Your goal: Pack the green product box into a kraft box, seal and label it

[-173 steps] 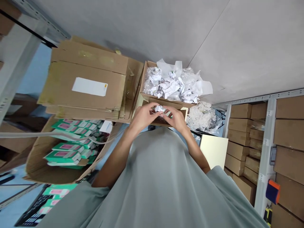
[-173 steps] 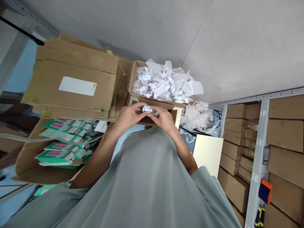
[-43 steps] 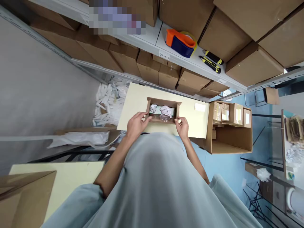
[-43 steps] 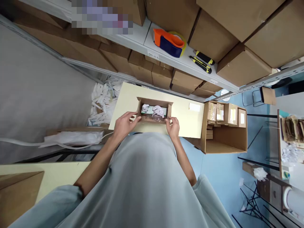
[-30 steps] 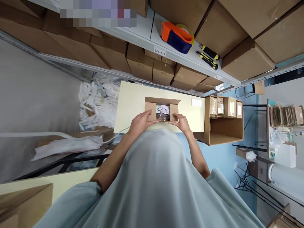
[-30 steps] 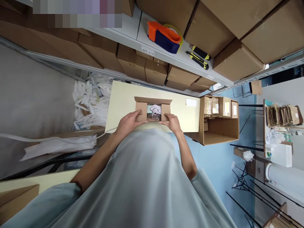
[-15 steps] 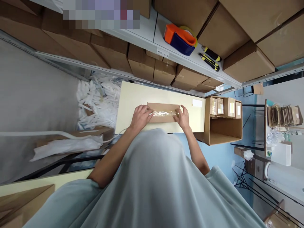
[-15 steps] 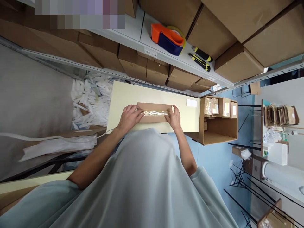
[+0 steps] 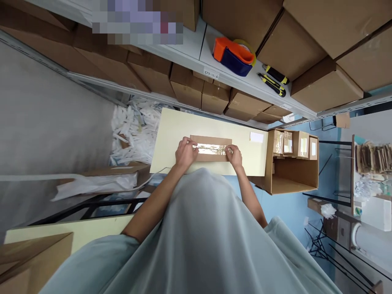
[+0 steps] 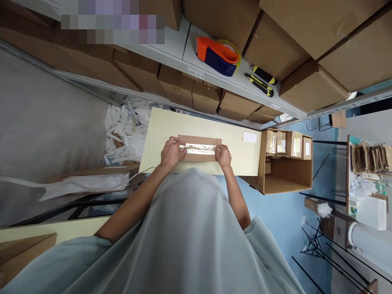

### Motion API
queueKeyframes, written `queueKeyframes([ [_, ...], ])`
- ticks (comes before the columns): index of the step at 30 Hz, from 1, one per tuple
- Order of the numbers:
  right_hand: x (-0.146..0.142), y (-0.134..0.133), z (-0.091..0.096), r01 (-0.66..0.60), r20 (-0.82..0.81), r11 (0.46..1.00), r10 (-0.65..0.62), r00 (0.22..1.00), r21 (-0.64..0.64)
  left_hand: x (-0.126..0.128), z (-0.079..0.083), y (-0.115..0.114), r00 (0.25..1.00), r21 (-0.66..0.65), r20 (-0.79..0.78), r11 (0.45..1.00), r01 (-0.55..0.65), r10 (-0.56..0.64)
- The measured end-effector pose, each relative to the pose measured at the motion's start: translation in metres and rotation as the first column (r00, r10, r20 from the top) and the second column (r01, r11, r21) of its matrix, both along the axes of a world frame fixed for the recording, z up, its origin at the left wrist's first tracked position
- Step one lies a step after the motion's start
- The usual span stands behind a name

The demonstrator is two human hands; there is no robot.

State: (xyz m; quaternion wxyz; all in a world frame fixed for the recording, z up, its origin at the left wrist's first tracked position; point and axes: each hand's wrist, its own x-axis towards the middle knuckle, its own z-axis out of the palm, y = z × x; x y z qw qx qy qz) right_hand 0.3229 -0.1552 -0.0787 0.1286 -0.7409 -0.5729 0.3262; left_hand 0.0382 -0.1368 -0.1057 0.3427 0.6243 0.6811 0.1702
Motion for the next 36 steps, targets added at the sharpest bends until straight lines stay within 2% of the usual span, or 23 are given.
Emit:
queueKeyframes([
  [5, -0.01, 0.001, 0.017, -0.054, 0.051, 0.997, 0.052, 0.997, 0.047, -0.001, 0.024, 0.017, 0.999, 0.029, -0.034, 0.999, 0.028, -0.027],
  [8, -0.012, 0.029, 0.035, -0.08, 0.119, 0.985, 0.062, 0.991, 0.154, 0.007, 0.051, 0.043, 0.999, 0.107, -0.028, 0.993, 0.044, -0.041],
  [10, -0.01, 0.071, 0.059, -0.132, 0.129, 0.942, 0.096, 0.987, 0.308, 0.017, 0.077, 0.073, 0.999, 0.196, -0.008, 0.98, 0.047, -0.046],
  [13, -0.009, 0.158, 0.114, -0.219, 0.112, 0.792, 0.189, 0.976, 0.57, 0.039, 0.13, 0.132, 0.998, 0.365, 0.033, 0.931, 0.033, -0.048],
  [15, -0.014, 0.217, 0.155, -0.261, 0.171, 0.706, 0.198, 0.965, 0.659, 0.054, 0.171, 0.169, 0.997, 0.47, 0.063, 0.883, 0.013, -0.048],
  [16, -0.019, 0.242, 0.172, -0.294, 0.224, 0.698, 0.193, 0.955, 0.653, 0.06, 0.191, 0.184, 0.996, 0.515, 0.076, 0.857, 0.003, -0.048],
  [18, -0.033, 0.283, 0.198, -0.35, 0.332, 0.751, 0.183, 0.925, 0.56, 0.069, 0.224, 0.205, 0.994, 0.584, 0.095, 0.812, -0.016, -0.049],
  [20, -0.046, 0.309, 0.21, -0.37, 0.397, 0.81, 0.188, 0.899, 0.454, 0.071, 0.246, 0.213, 0.993, 0.625, 0.106, 0.78, -0.027, -0.05],
  [23, -0.059, 0.326, 0.208, -0.365, 0.417, 0.849, 0.193, 0.888, 0.383, 0.065, 0.253, 0.207, 0.992, 0.645, 0.115, 0.763, -0.041, -0.044],
  [27, -0.058, 0.333, 0.202, -0.331, 0.396, 0.881, 0.187, 0.899, 0.337, 0.05, 0.238, 0.187, 0.992, 0.621, 0.122, 0.782, -0.054, -0.029],
  [31, -0.051, 0.335, 0.208, -0.29, 0.314, 0.896, 0.184, 0.931, 0.336, 0.038, 0.224, 0.166, 0.99, 0.583, 0.139, 0.811, -0.051, -0.038],
  [34, -0.048, 0.322, 0.211, -0.246, 0.21, 0.889, 0.175, 0.962, 0.385, 0.029, 0.212, 0.145, 0.983, 0.561, 0.177, 0.825, -0.059, -0.05],
  [36, -0.048, 0.298, 0.205, -0.217, 0.115, 0.876, 0.185, 0.976, 0.431, 0.022, 0.199, 0.124, 0.976, 0.543, 0.212, 0.837, -0.072, -0.054],
])
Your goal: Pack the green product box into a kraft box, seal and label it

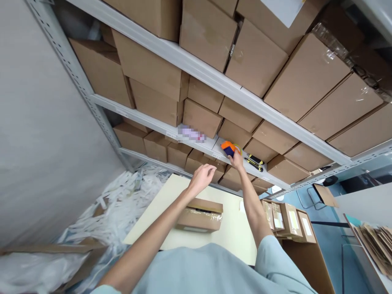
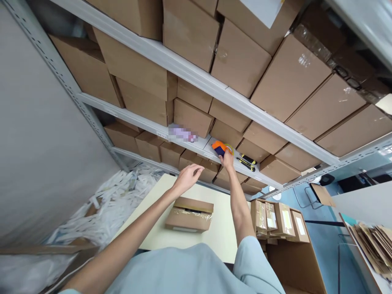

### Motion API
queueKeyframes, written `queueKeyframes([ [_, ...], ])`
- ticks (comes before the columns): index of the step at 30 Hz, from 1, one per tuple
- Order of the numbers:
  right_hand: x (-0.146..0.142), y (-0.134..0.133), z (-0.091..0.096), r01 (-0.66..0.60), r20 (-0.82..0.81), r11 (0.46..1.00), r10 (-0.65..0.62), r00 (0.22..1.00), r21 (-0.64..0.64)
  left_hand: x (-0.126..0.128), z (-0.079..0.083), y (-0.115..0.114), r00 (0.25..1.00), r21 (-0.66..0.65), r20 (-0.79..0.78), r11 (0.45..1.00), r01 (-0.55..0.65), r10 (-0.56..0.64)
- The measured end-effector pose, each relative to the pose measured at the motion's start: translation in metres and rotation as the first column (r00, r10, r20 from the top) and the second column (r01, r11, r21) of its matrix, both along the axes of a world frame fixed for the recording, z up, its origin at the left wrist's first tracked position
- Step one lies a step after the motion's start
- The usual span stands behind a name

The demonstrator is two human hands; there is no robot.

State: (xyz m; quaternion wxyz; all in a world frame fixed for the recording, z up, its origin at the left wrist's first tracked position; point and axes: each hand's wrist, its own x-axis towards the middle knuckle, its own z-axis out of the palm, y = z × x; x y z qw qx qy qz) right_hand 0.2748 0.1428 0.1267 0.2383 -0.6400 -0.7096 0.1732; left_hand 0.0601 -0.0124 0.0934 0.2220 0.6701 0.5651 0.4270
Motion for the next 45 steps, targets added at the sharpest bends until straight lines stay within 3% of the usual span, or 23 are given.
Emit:
queueKeyframes([
  [5, -0.013, -0.116, -0.048, -0.102, -0.326, 0.994, 0.081, 0.942, -0.047, -0.007, -0.036, -0.067, 0.971, -0.036, 0.235, 0.998, -0.042, 0.05],
  [7, -0.026, -0.168, -0.068, -0.177, -0.69, 0.98, 0.063, 0.721, -0.095, -0.004, -0.042, -0.092, 0.958, -0.039, 0.283, 0.999, -0.031, 0.041],
  [9, -0.042, -0.209, -0.081, -0.21, -0.873, 0.965, -0.038, 0.487, -0.16, -0.002, -0.044, -0.111, 0.958, -0.047, 0.287, 0.999, -0.001, 0.014],
  [11, -0.055, -0.236, -0.086, -0.219, -0.921, 0.951, -0.124, 0.37, -0.216, -0.003, -0.043, -0.125, 0.959, -0.071, 0.283, 0.997, 0.025, -0.004],
  [13, -0.064, -0.251, -0.086, -0.207, -0.923, 0.947, -0.163, 0.347, -0.246, -0.007, -0.043, -0.134, 0.959, -0.108, 0.284, 0.993, 0.04, -0.008],
  [18, -0.073, -0.272, -0.078, -0.147, -0.879, 0.95, -0.188, 0.438, -0.277, -0.02, -0.043, -0.15, 0.964, -0.149, 0.262, 0.986, 0.076, -0.035],
  [23, -0.086, -0.29, -0.084, -0.184, -0.891, 0.919, -0.266, 0.368, -0.35, -0.035, -0.047, -0.163, 0.968, -0.18, 0.23, 0.974, 0.141, -0.098],
  [26, -0.09, -0.298, -0.091, -0.233, -0.873, 0.884, -0.297, 0.388, -0.405, -0.044, -0.053, -0.171, 0.962, -0.233, 0.243, 0.955, 0.181, -0.123],
  [30, -0.087, -0.31, -0.093, -0.207, -0.792, 0.901, -0.201, 0.577, -0.38, -0.062, -0.05, -0.172, 0.944, -0.285, 0.33, 0.951, 0.12, -0.02],
  [34, -0.082, -0.322, -0.086, -0.261, -0.674, 0.893, -0.062, 0.736, -0.368, -0.087, -0.029, -0.156, 0.885, -0.299, 0.458, 0.952, 0.065, 0.083],
  [40, -0.069, -0.33, -0.072, -0.287, -0.45, 0.883, 0.1, 0.888, -0.372, -0.117, 0.001, -0.139, 0.885, -0.311, 0.455, 0.915, 0.259, -0.096],
  [45, -0.056, -0.329, -0.063, -0.322, -0.25, 0.873, 0.24, 0.938, -0.367, -0.124, 0.001, -0.14, 0.88, -0.304, 0.435, 0.889, 0.342, -0.19],
])
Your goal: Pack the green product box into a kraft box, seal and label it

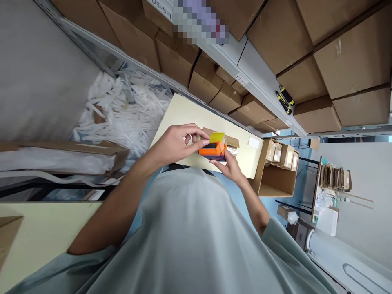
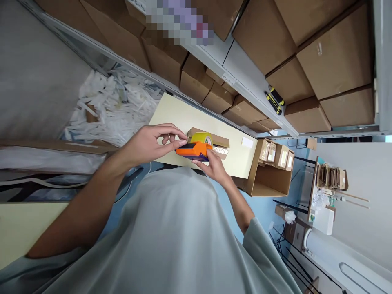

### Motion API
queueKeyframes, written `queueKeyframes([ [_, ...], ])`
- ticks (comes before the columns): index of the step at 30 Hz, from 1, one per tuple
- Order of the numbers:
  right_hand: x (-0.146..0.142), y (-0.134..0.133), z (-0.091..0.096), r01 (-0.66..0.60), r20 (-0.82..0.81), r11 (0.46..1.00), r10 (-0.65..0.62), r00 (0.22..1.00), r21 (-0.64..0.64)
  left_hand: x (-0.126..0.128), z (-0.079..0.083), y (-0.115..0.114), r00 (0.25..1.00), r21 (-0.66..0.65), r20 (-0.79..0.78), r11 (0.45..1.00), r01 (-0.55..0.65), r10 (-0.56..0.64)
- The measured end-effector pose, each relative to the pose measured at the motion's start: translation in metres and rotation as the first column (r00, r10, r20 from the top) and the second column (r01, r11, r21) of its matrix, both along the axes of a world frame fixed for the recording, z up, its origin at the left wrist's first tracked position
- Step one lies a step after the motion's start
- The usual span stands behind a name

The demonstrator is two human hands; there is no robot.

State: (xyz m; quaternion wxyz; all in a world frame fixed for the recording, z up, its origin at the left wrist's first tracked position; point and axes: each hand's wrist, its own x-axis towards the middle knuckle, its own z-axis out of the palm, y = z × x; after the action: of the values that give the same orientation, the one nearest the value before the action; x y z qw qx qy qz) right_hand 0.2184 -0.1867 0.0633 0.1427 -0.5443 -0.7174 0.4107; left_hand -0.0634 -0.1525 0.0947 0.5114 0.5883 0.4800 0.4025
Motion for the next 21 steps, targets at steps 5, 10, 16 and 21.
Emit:
queueKeyframes([
  [5, 0.007, 0.002, 0.008, -0.137, 0.141, 0.986, 0.122, 0.982, 0.097, 0.0, -0.007, 0.002, 1.0, -0.006, 0.026, 1.0, 0.014, -0.014],
  [10, 0.009, 0.006, 0.008, -0.239, 0.201, 0.962, 0.21, 0.957, 0.133, -0.001, -0.014, 0.005, 0.999, -0.057, 0.032, 0.998, 0.041, -0.039],
  [16, 0.018, 0.017, 0.002, -0.284, 0.208, 0.952, 0.256, 0.944, 0.116, 0.002, -0.021, 0.005, 0.998, -0.11, 0.02, 0.992, 0.062, -0.06],
  [21, 0.03, 0.03, 0.003, -0.291, 0.158, 0.954, 0.276, 0.948, 0.074, 0.016, -0.025, -0.002, 0.993, -0.064, -0.096, 0.995, -0.082, 0.076],
])
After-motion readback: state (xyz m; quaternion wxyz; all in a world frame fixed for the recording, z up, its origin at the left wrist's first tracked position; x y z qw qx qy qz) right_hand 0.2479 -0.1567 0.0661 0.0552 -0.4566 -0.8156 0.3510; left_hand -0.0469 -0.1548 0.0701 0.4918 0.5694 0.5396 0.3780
